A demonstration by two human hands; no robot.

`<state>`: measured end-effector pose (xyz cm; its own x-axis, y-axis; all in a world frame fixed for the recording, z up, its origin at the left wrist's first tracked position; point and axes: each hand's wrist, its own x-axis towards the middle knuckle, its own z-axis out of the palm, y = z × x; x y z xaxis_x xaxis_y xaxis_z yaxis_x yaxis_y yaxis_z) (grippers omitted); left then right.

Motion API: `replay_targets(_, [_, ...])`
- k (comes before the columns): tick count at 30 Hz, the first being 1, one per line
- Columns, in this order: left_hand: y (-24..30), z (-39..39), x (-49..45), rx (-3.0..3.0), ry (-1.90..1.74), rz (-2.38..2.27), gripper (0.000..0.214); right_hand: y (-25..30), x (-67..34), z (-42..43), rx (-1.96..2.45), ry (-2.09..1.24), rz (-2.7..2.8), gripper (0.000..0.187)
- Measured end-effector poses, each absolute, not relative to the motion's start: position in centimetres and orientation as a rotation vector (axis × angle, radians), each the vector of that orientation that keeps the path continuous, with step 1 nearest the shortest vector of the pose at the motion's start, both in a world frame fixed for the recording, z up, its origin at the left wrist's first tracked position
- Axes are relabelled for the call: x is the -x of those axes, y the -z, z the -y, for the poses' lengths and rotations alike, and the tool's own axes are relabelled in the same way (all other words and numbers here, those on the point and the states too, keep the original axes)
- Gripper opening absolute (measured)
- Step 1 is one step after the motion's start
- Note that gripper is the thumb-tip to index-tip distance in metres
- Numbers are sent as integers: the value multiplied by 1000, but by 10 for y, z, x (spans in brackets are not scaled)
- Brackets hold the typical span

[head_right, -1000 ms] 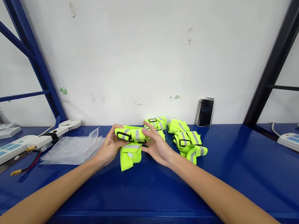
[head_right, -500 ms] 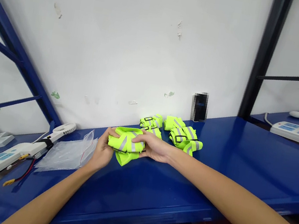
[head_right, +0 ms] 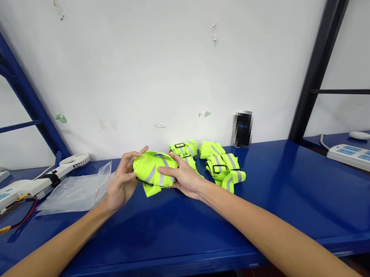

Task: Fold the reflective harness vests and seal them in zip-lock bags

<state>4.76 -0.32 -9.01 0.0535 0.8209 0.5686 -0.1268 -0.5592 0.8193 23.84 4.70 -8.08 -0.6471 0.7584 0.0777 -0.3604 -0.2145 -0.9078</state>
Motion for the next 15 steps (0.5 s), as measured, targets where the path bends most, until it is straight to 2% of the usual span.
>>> replay_targets(6, [99, 2, -51, -1572, -1566, -950, 85, 78, -246, -44, 612, -1715, 1577, 66])
replay_targets(15, [86, 3, -47, -1531, -1461, -932, 91, 97, -231, -42, 552, -1959, 1331, 79])
